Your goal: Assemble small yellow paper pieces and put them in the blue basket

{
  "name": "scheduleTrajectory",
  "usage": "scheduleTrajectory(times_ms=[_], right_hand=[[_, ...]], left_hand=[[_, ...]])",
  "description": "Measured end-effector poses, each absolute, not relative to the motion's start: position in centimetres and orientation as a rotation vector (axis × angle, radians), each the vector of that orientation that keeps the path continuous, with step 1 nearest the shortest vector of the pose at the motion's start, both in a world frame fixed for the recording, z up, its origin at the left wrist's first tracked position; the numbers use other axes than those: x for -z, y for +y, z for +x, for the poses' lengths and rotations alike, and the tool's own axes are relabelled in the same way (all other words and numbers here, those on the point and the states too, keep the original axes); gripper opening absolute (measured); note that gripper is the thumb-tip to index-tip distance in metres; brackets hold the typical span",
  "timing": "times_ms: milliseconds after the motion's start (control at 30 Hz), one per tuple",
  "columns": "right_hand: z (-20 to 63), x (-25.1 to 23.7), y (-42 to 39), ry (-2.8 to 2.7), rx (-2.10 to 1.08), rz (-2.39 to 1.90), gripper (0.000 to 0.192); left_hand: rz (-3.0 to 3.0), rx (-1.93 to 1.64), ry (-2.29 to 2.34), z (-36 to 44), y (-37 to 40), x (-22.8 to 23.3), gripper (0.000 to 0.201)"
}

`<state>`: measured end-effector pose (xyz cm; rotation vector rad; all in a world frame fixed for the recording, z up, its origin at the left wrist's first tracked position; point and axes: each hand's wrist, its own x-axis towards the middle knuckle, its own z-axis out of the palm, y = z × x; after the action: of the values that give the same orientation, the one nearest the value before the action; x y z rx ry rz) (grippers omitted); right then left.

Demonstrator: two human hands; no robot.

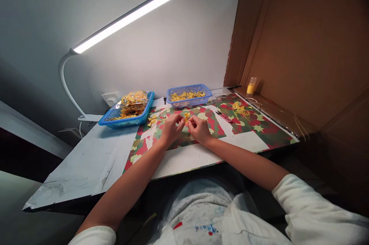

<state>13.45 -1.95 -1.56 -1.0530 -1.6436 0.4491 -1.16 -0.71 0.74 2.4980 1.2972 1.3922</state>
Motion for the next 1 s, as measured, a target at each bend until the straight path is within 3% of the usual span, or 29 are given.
scheduleTrajectory(times_ms=[1000], right_hand=[[13.42, 1.65, -1.79, -1.615, -0.433, -1.013, 0.016]], left_hand=[[2.209, -1.355, 1.393, -0.72, -0.62, -0.84, 0.016]])
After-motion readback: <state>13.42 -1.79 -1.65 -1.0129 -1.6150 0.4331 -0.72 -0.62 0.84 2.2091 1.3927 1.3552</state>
